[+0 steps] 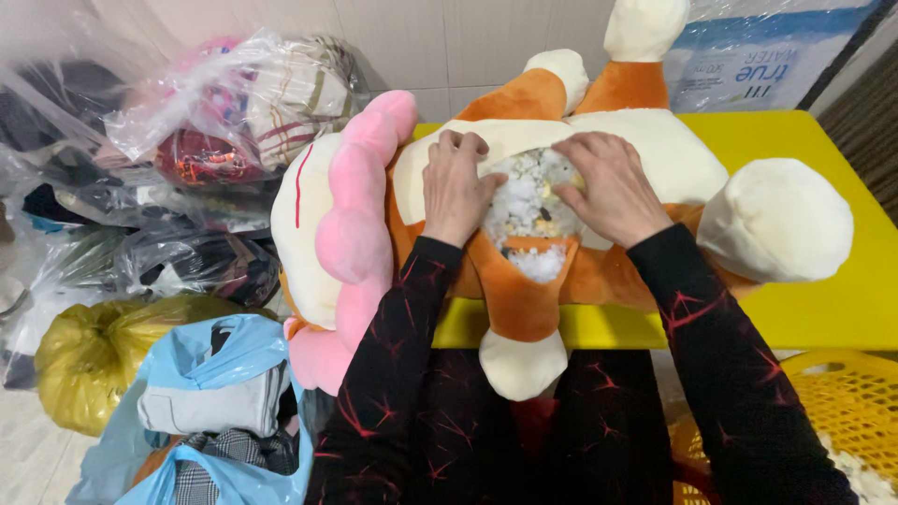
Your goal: The person repeatedly scoops white stuffing from a yellow basket and packs it into the torso opening of a large plush toy on a yellow table. The person uses both hands to push and distribute the stuffing inside the toy.
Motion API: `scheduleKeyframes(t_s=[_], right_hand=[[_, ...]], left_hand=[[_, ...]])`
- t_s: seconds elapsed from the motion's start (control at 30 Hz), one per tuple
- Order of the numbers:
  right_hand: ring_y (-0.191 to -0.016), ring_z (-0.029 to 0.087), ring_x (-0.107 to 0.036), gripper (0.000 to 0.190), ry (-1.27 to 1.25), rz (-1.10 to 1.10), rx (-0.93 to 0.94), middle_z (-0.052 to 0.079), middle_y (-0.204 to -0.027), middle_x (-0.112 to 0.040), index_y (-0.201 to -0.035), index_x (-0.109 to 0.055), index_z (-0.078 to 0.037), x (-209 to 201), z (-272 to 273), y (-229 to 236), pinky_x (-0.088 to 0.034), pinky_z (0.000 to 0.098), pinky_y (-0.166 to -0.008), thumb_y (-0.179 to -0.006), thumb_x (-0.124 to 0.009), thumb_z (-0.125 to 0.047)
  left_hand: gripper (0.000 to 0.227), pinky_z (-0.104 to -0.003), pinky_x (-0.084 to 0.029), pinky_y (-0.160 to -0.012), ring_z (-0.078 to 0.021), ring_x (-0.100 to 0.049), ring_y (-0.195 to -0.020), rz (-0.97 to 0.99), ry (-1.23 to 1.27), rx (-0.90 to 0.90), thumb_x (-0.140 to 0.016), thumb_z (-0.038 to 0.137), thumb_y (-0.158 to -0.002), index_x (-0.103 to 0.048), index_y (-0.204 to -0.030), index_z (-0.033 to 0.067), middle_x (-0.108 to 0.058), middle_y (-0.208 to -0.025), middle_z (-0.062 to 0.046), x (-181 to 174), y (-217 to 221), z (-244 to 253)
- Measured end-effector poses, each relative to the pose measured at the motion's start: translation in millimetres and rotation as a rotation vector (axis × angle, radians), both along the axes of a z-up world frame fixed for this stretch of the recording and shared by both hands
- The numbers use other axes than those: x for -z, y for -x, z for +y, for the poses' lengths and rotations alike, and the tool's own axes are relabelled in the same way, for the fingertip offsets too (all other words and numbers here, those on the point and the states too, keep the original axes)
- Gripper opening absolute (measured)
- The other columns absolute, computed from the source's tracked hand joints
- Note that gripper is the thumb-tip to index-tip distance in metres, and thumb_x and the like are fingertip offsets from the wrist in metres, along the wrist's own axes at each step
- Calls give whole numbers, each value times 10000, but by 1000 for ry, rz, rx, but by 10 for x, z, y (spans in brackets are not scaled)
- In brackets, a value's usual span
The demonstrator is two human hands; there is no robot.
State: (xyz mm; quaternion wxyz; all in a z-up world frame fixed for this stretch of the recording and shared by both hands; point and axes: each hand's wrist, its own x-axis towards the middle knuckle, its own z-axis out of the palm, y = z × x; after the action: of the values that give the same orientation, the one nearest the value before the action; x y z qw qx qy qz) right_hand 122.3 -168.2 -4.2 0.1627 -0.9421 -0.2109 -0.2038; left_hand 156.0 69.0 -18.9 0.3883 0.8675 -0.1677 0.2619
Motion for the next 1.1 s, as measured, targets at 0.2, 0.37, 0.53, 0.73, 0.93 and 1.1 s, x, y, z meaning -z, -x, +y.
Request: scheduleKeyframes(t_s=[0.2, 0.37, 0.53, 0.73, 0.93, 1.1], right_hand=[[-1405, 337, -360, 1009, -64, 142, 156, 159, -1488, -457, -1490, -388, -76, 110, -2, -681, -152, 761, -1035, -655, -904, -309], [-1408, 336, -394, 1026, -18, 167, 309, 139, -1449, -515, -1551, -352, -85, 454, 61, -804, -132, 728, -1181, -698, -879, -297], [-1484, 329, -363, 936, 57, 240, 245, 158, -1503, -486, -1573, -375, -124, 413, -59, -851, -127, 708, -1212, -760, -790, -332], [-1534, 390, -127, 1261, -51, 410, 55, 238, -1646, -192, -1594, -148, -64, 113, -5, -736, -48, 732, -1142, -668, -839, -570], [-1445, 421, -281, 1471, 137, 72, 235, 270, -1524, -337, -1597, -105, -34, 207, 632, -744, -93, 789, -1054, -492, -919, -564], [-1235, 341, -484, 1320, 222, 14, 416, 164, -1233, -520, -1663, -165, -23, 277, 717, -854, -274, 635, -1093, -643, -910, -406]], left_hand=[[1319, -855, -226, -1035, -453, -435, -1387, -1, -320, -365, -1006, 421, -322, -464, -1495, 153, -467, -1430, -202, 24, -459, -117], [1055, -724, -243, -1107, -382, -450, -1363, -137, -533, -539, -882, 216, -681, -357, -1596, 190, -478, -1488, -136, 371, -858, -112], [831, -687, -222, -1180, -362, -443, -1370, 22, -460, -369, -744, 127, -869, -346, -1596, 182, -461, -1487, -124, 472, -940, -121], [1187, -762, -104, -1154, -401, -139, -1571, 513, -88, 238, -884, 309, -652, -202, -1622, 250, -162, -1701, -171, -121, -751, 261], [1532, -808, -35, -1099, -463, 11, -1540, 508, -409, 22, -1021, 435, -483, 12, -1601, 260, -6, -1689, -229, -180, -559, 4], [1383, -785, -167, -1107, -418, -329, -1452, 184, -393, -261, -952, 301, -516, -93, -1597, 217, -309, -1578, -226, 176, -574, -240]])
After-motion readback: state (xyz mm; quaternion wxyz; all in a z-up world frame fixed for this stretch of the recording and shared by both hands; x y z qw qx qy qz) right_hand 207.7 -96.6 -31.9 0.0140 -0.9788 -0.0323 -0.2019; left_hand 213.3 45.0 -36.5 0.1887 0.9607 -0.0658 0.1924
